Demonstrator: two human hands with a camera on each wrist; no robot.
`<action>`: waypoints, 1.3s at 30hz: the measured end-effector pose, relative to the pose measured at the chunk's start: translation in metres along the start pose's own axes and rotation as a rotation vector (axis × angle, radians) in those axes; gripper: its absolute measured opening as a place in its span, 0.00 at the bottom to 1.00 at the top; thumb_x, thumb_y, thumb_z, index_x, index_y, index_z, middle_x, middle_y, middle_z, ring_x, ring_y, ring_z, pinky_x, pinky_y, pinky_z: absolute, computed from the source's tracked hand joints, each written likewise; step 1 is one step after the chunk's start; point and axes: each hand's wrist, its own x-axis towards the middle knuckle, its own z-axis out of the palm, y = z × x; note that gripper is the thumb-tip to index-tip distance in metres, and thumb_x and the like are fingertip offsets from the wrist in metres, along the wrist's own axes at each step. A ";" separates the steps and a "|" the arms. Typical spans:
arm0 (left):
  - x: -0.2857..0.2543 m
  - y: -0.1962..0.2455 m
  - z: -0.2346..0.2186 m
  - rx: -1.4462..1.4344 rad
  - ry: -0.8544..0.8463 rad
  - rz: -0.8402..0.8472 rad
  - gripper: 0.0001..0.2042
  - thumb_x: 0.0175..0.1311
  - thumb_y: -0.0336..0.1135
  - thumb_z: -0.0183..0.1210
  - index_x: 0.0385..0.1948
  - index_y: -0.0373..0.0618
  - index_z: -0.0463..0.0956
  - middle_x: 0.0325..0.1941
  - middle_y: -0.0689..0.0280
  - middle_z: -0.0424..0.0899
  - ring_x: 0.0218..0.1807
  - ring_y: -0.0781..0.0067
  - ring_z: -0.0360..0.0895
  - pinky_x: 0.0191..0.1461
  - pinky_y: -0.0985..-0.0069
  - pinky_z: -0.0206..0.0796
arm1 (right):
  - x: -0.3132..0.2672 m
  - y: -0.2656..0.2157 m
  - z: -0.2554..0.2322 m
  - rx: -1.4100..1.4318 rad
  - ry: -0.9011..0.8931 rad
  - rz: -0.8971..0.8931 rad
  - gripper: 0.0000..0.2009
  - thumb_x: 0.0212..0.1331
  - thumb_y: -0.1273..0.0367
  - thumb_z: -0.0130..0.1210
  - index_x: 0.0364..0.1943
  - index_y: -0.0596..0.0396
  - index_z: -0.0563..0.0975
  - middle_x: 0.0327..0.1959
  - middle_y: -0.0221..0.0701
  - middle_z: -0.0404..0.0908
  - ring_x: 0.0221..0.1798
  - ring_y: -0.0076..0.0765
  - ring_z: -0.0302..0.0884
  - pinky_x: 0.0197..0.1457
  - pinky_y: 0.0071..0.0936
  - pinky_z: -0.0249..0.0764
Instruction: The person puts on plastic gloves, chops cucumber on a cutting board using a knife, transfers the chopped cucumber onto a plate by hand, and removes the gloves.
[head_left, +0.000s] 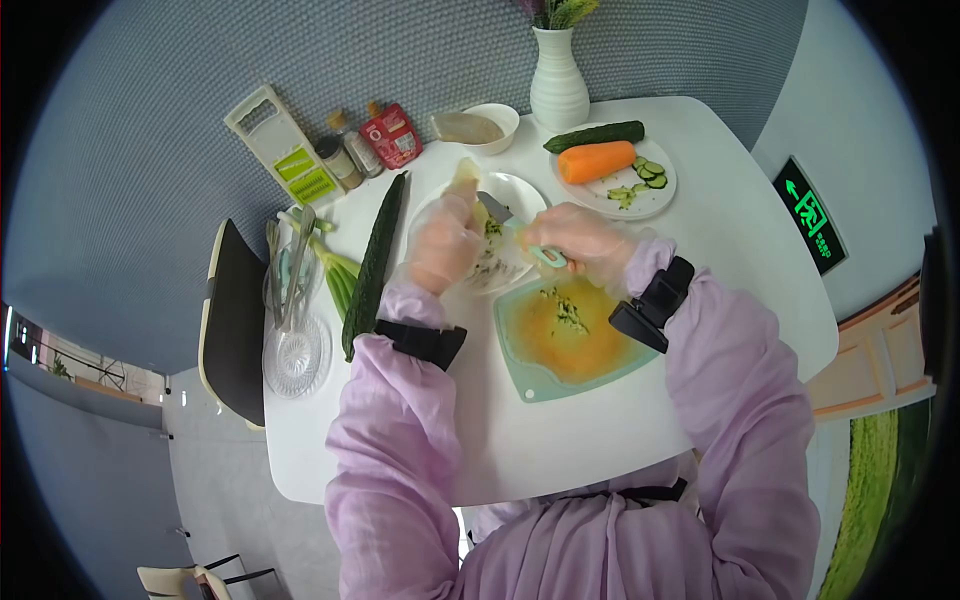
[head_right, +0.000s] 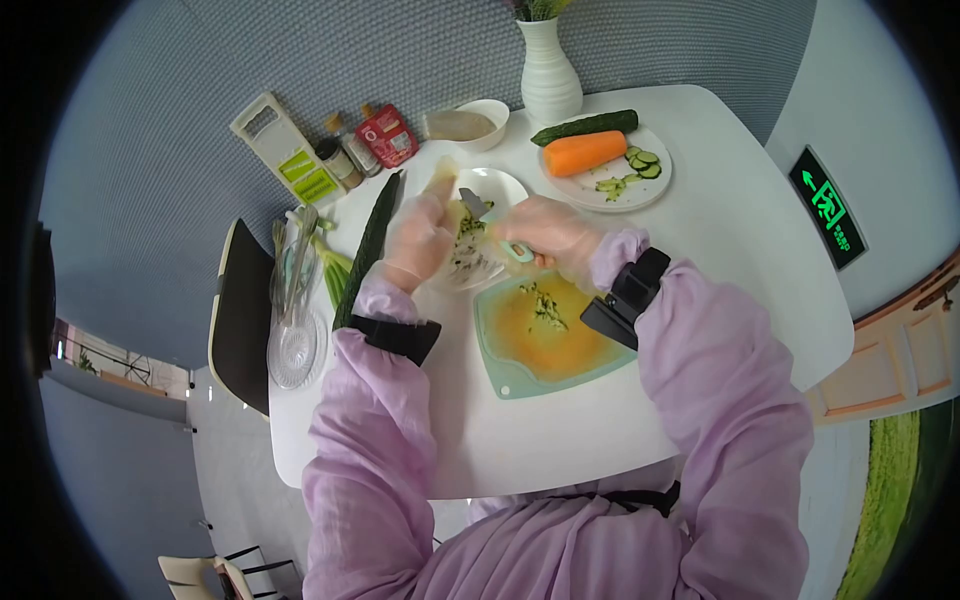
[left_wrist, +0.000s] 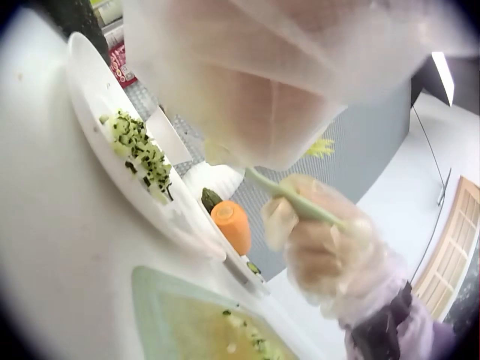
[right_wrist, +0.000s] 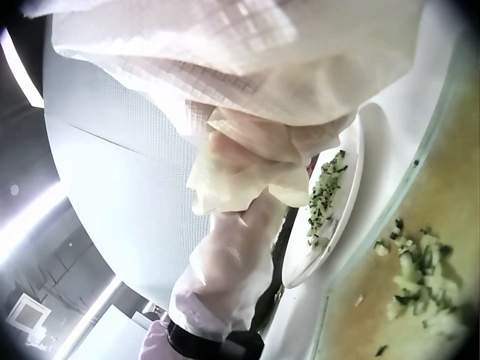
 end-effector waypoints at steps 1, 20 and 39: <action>-0.005 0.000 0.005 0.117 0.066 0.207 0.19 0.53 0.30 0.52 0.50 0.41 0.71 0.35 0.52 0.78 0.39 0.53 0.75 0.40 0.66 0.67 | 0.001 0.004 -0.001 0.075 -0.015 -0.036 0.12 0.53 0.58 0.55 0.26 0.52 0.74 0.18 0.19 0.68 0.19 0.14 0.61 0.19 0.14 0.55; -0.027 0.028 -0.024 0.030 0.144 0.078 0.07 0.51 0.28 0.52 0.29 0.38 0.76 0.26 0.50 0.76 0.32 0.48 0.73 0.37 0.62 0.64 | -0.095 0.055 -0.059 -0.978 0.088 -0.372 0.09 0.53 0.64 0.50 0.24 0.56 0.73 0.17 0.31 0.71 0.22 0.32 0.70 0.25 0.31 0.66; -0.064 0.075 -0.017 -0.232 0.191 0.128 0.06 0.54 0.31 0.57 0.22 0.39 0.75 0.23 0.54 0.74 0.28 0.53 0.72 0.31 0.66 0.63 | -0.090 0.071 -0.055 -1.891 0.414 -0.817 0.01 0.45 0.72 0.48 0.20 0.50 0.71 0.19 0.31 0.71 0.26 0.35 0.72 0.28 0.30 0.69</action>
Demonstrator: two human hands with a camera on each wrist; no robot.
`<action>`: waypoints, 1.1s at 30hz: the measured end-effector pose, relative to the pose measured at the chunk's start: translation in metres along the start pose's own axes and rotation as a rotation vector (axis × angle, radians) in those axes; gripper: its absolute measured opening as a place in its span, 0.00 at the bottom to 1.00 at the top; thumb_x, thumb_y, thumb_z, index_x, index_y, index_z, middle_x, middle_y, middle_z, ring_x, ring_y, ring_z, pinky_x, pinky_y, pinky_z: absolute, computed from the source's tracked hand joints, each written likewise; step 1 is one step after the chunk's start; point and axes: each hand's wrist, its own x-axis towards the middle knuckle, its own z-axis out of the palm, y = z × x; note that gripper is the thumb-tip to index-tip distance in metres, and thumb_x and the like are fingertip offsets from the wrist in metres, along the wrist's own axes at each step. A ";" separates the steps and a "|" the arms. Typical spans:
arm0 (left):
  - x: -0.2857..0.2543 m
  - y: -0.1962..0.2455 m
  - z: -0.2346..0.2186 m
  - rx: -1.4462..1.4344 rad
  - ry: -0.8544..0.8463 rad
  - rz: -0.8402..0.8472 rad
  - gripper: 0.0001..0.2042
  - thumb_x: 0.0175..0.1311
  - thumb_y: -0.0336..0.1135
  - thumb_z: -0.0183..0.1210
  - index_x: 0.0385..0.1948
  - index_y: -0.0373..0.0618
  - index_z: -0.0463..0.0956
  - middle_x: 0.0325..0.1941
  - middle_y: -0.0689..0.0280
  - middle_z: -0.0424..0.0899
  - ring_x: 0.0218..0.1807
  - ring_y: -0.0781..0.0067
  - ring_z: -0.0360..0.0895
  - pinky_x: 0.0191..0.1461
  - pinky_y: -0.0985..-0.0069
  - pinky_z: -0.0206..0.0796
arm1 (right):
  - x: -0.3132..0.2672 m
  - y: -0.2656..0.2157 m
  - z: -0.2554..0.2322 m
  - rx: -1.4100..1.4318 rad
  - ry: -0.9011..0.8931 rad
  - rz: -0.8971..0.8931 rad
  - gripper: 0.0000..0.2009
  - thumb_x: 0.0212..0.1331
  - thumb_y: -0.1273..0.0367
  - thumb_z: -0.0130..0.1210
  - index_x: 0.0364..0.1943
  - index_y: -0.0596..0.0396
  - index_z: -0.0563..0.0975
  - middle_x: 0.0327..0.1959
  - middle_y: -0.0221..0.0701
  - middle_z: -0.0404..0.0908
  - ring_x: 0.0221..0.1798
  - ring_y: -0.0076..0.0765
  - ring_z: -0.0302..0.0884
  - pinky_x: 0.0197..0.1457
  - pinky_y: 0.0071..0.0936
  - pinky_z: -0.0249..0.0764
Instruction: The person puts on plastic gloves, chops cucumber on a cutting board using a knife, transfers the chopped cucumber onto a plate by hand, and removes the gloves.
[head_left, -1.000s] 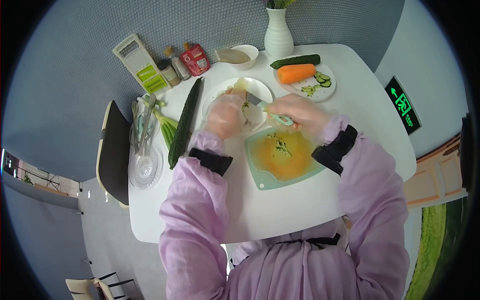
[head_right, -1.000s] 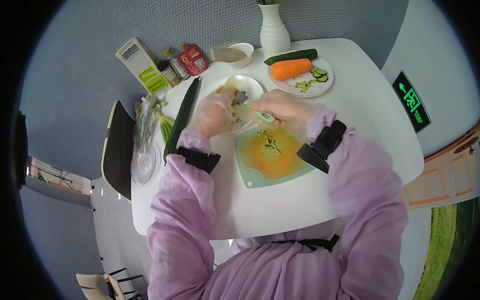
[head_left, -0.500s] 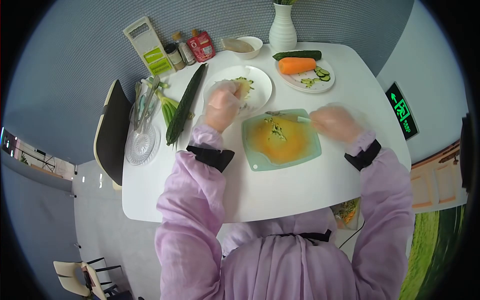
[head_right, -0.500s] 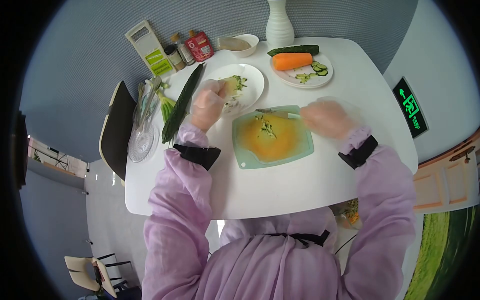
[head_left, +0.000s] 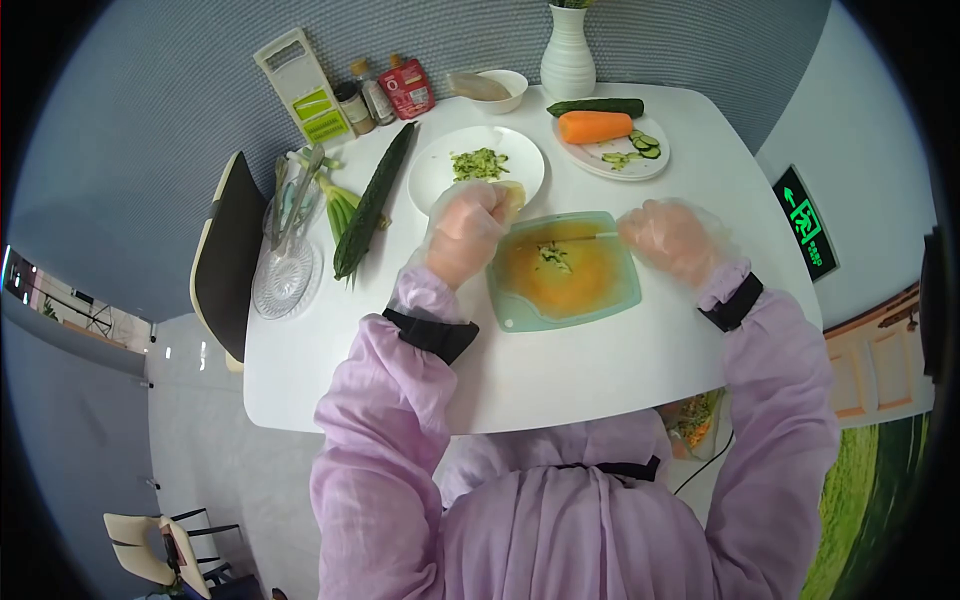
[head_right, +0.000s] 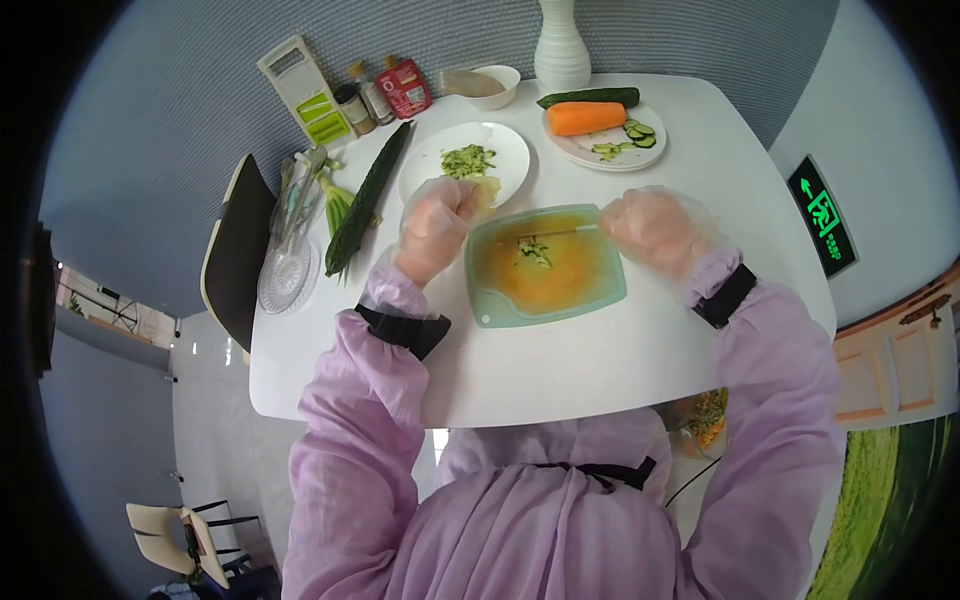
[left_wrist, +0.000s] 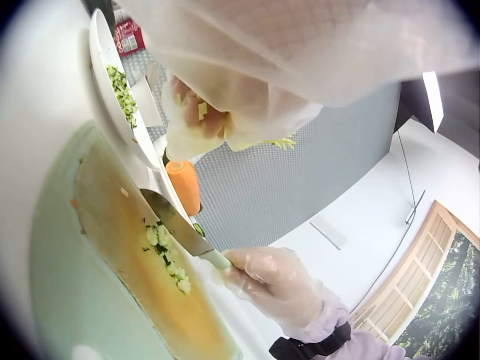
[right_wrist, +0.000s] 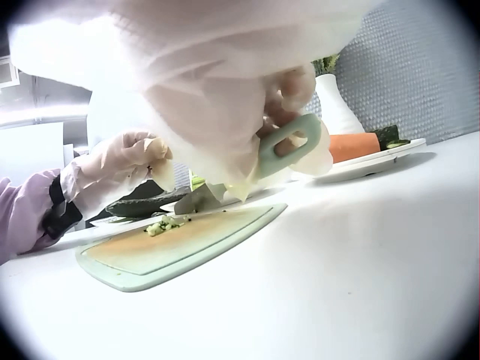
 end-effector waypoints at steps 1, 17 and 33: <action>-0.001 0.001 0.002 0.024 -0.029 -0.016 0.07 0.55 0.33 0.57 0.23 0.40 0.75 0.24 0.55 0.74 0.29 0.54 0.72 0.32 0.66 0.63 | 0.001 0.001 0.002 -0.001 -0.002 0.002 0.01 0.45 0.72 0.48 0.20 0.50 0.71 0.19 0.31 0.71 0.26 0.35 0.72 0.28 0.30 0.69; 0.001 0.004 0.001 0.052 -0.015 -0.073 0.04 0.53 0.28 0.57 0.25 0.37 0.76 0.23 0.52 0.75 0.28 0.51 0.73 0.31 0.65 0.64 | 0.034 0.017 0.003 0.071 0.053 -0.178 0.05 0.43 0.72 0.49 0.27 0.52 0.70 0.24 0.26 0.71 0.29 0.33 0.72 0.30 0.26 0.72; -0.002 0.013 0.011 -0.049 -0.118 -0.187 0.11 0.55 0.33 0.57 0.18 0.36 0.73 0.18 0.50 0.73 0.24 0.50 0.71 0.28 0.65 0.62 | -0.006 0.008 0.002 0.274 0.040 0.081 0.02 0.48 0.72 0.49 0.24 0.51 0.74 0.23 0.34 0.75 0.30 0.40 0.75 0.33 0.35 0.72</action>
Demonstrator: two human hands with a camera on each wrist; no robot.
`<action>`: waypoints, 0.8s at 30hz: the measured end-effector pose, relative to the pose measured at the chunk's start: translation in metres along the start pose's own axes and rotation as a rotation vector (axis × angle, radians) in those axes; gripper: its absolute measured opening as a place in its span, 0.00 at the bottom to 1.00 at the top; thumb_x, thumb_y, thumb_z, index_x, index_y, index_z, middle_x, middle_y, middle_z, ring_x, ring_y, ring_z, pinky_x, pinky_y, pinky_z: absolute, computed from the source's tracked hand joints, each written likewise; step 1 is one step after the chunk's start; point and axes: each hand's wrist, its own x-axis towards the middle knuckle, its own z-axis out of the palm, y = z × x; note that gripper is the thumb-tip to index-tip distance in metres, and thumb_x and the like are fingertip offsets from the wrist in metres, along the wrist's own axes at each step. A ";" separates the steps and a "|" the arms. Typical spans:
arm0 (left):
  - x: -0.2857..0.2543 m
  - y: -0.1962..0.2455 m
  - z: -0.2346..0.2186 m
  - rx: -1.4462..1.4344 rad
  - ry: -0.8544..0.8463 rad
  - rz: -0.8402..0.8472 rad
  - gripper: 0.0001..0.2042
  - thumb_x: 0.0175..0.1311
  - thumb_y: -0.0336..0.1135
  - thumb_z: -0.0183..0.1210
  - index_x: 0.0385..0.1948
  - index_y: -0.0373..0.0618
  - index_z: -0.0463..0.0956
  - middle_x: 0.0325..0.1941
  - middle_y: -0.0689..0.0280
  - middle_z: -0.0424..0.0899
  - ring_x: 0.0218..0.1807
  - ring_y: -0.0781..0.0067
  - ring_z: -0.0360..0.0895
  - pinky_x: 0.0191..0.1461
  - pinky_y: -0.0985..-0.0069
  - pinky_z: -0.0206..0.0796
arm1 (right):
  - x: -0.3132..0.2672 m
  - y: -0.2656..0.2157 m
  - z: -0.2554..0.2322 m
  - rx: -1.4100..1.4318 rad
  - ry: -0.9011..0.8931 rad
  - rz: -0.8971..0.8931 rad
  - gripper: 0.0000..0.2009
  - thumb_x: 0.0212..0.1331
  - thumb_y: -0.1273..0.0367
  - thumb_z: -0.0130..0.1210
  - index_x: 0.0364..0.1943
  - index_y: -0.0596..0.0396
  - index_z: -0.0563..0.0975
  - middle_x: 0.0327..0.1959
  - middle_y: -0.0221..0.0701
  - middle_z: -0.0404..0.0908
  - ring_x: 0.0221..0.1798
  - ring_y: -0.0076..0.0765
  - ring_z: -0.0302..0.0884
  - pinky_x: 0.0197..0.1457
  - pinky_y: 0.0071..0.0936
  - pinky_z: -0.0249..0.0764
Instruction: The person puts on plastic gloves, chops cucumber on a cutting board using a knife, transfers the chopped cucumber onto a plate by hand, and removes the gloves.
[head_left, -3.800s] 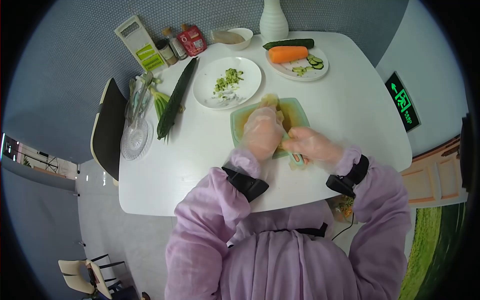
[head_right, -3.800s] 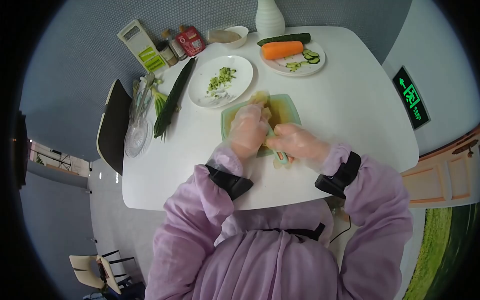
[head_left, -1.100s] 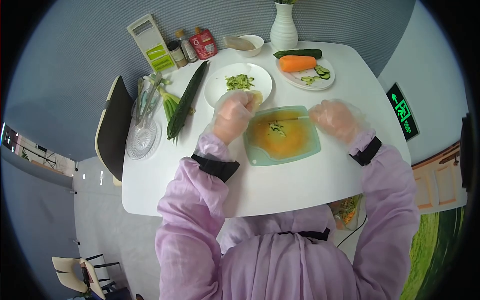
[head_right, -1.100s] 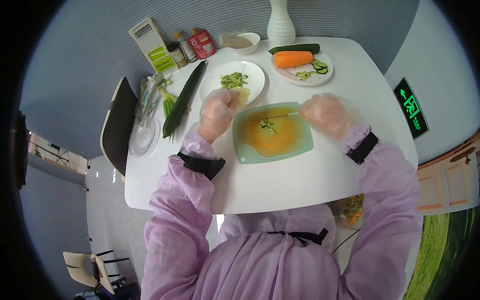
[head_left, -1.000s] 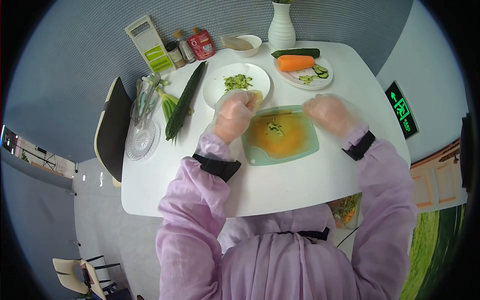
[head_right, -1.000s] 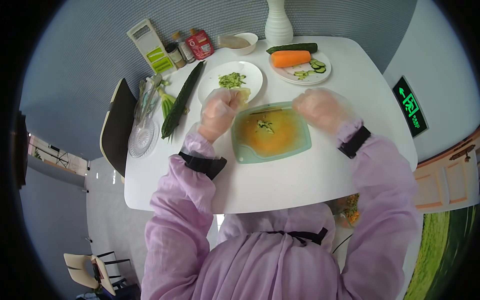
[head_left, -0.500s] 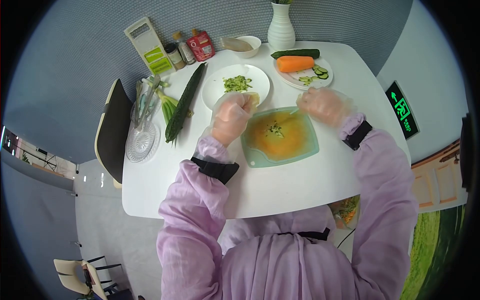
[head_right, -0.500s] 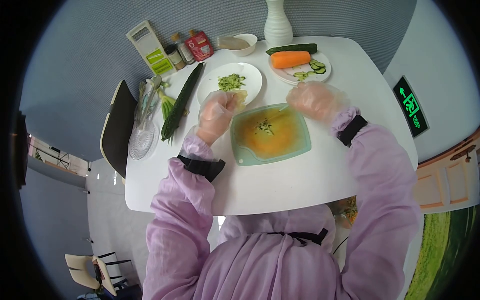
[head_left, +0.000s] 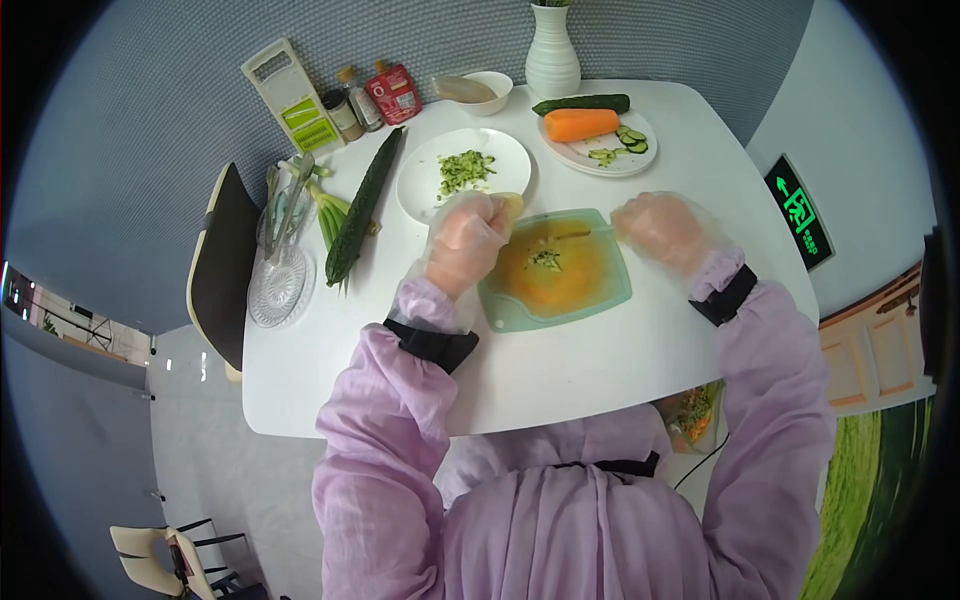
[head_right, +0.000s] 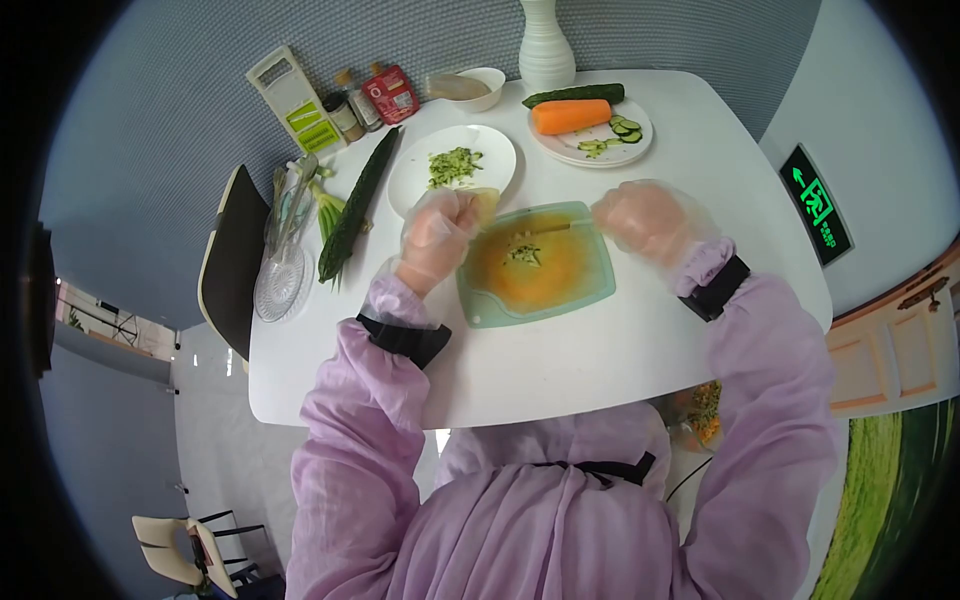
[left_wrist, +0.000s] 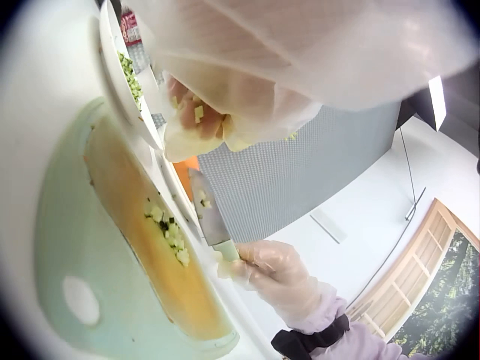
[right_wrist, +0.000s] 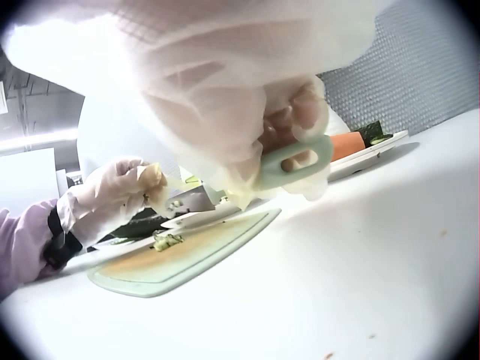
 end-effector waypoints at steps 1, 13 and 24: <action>-0.001 0.001 0.001 -0.020 -0.028 -0.022 0.12 0.56 0.34 0.56 0.17 0.35 0.72 0.18 0.50 0.73 0.23 0.51 0.71 0.28 0.65 0.62 | -0.003 -0.002 -0.005 0.000 0.000 -0.001 0.02 0.48 0.72 0.49 0.24 0.51 0.74 0.23 0.34 0.75 0.30 0.40 0.75 0.33 0.35 0.72; -0.032 0.011 0.047 -0.478 0.047 -0.351 0.09 0.60 0.31 0.49 0.33 0.35 0.76 0.16 0.62 0.73 0.21 0.73 0.68 0.29 0.74 0.62 | -0.023 -0.038 -0.008 0.534 -0.318 0.334 0.11 0.52 0.65 0.46 0.22 0.60 0.72 0.19 0.44 0.72 0.25 0.52 0.71 0.30 0.43 0.66; -0.034 0.009 0.066 -0.251 0.046 -0.306 0.15 0.63 0.35 0.48 0.46 0.33 0.71 0.30 0.63 0.78 0.32 0.77 0.71 0.38 0.78 0.63 | -0.014 -0.086 -0.017 1.178 -0.388 0.610 0.11 0.50 0.68 0.47 0.19 0.63 0.72 0.17 0.42 0.74 0.19 0.40 0.72 0.25 0.36 0.67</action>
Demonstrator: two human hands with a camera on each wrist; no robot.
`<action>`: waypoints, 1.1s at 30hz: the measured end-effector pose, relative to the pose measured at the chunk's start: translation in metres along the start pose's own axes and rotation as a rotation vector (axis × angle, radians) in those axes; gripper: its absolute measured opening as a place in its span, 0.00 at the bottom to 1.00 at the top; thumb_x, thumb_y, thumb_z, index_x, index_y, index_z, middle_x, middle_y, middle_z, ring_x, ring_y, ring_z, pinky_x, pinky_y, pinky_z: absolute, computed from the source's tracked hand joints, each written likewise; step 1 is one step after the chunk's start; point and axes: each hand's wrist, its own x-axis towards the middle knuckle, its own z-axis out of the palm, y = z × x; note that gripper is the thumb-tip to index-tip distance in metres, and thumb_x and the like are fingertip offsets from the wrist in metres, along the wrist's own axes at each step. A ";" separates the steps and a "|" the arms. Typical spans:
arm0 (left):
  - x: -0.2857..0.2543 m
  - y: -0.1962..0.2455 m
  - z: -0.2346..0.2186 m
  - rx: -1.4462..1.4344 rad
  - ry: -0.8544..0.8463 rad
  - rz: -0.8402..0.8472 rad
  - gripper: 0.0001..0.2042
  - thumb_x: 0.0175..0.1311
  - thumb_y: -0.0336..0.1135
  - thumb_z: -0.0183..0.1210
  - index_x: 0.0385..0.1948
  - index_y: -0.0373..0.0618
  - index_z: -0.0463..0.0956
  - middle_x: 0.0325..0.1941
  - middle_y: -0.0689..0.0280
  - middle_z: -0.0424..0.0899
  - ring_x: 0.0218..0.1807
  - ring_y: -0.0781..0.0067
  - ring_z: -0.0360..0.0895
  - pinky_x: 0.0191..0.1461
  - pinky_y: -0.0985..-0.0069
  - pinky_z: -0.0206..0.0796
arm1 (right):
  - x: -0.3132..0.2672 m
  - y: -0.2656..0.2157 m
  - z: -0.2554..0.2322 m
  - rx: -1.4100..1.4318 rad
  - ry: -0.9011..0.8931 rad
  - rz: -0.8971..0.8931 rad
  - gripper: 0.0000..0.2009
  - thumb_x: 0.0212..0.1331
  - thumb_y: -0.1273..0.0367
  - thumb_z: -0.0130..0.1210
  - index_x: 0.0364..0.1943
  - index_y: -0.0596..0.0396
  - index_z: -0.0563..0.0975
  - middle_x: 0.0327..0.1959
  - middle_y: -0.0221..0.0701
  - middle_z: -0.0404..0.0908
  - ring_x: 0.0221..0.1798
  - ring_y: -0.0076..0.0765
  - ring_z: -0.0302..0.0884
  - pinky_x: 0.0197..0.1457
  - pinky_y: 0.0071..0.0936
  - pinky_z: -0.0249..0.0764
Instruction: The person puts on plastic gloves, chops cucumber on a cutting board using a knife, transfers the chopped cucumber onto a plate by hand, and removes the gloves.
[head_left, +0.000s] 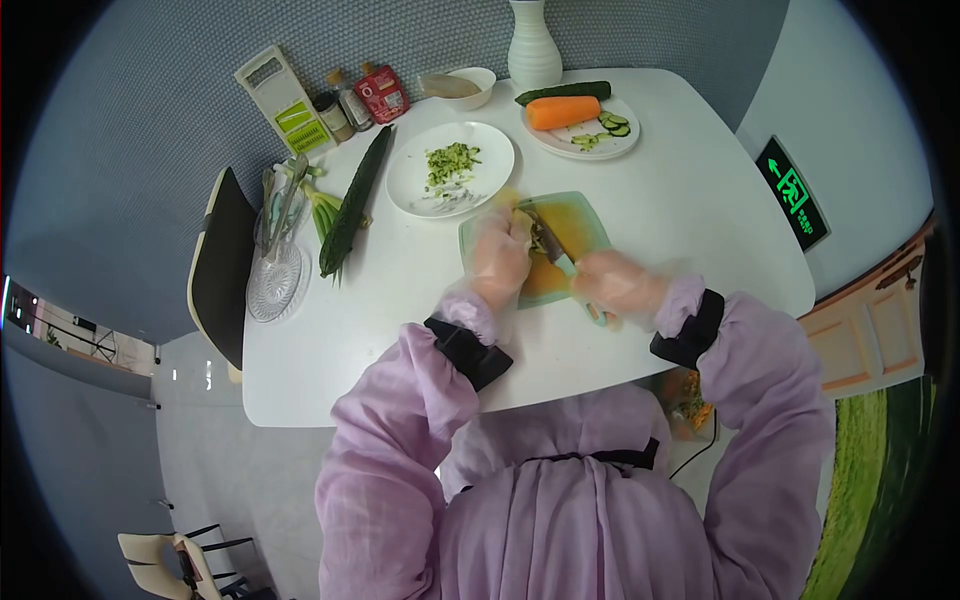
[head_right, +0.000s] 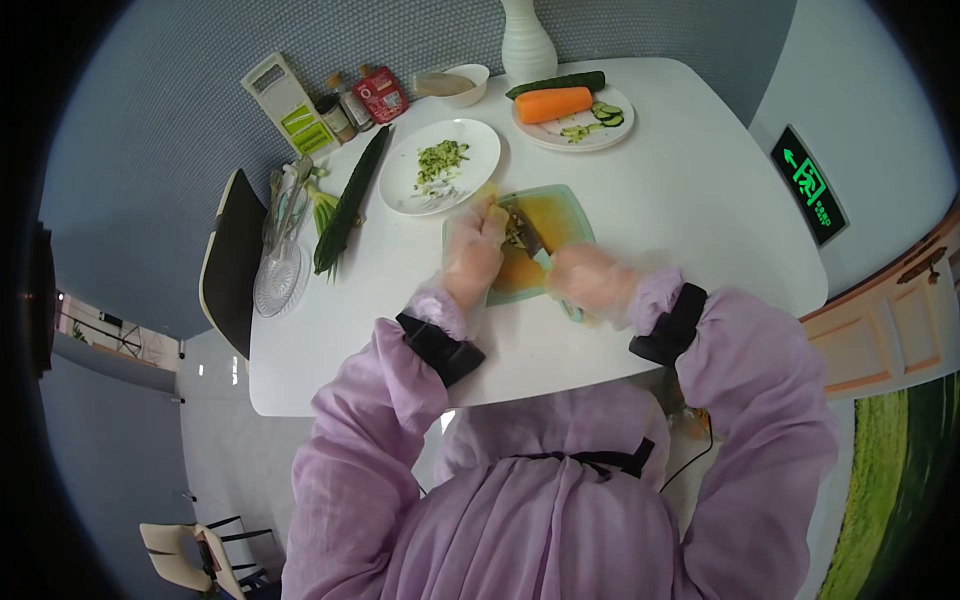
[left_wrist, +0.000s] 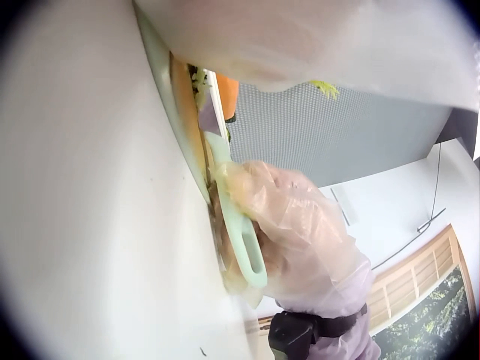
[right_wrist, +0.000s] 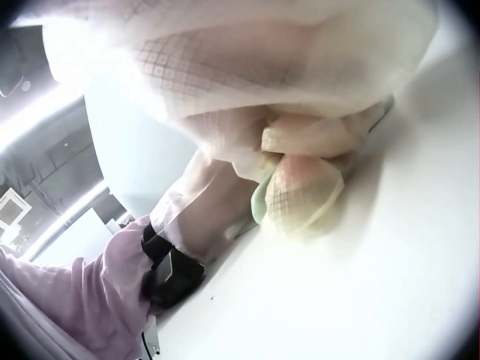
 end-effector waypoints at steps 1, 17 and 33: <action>-0.001 0.005 0.000 0.041 0.004 0.021 0.15 0.63 0.35 0.48 0.47 0.34 0.71 0.30 0.60 0.78 0.33 0.74 0.72 0.38 0.76 0.64 | 0.000 -0.002 0.003 0.002 0.000 0.001 0.11 0.50 0.68 0.47 0.19 0.63 0.72 0.17 0.42 0.74 0.19 0.40 0.72 0.25 0.36 0.67; -0.004 0.018 0.010 0.224 -0.041 0.088 0.15 0.54 0.28 0.47 0.43 0.33 0.73 0.37 0.45 0.77 0.42 0.47 0.74 0.46 0.66 0.65 | 0.007 -0.023 0.020 0.225 -0.131 0.153 0.12 0.53 0.69 0.48 0.18 0.63 0.73 0.14 0.34 0.73 0.16 0.28 0.71 0.20 0.26 0.67; 0.077 0.029 -0.054 0.233 0.147 0.293 0.11 0.52 0.25 0.49 0.37 0.34 0.73 0.35 0.47 0.77 0.41 0.50 0.74 0.45 0.67 0.64 | 0.060 -0.082 -0.015 0.287 -0.065 -0.184 0.11 0.58 0.63 0.49 0.25 0.55 0.71 0.20 0.25 0.72 0.20 0.16 0.67 0.22 0.15 0.63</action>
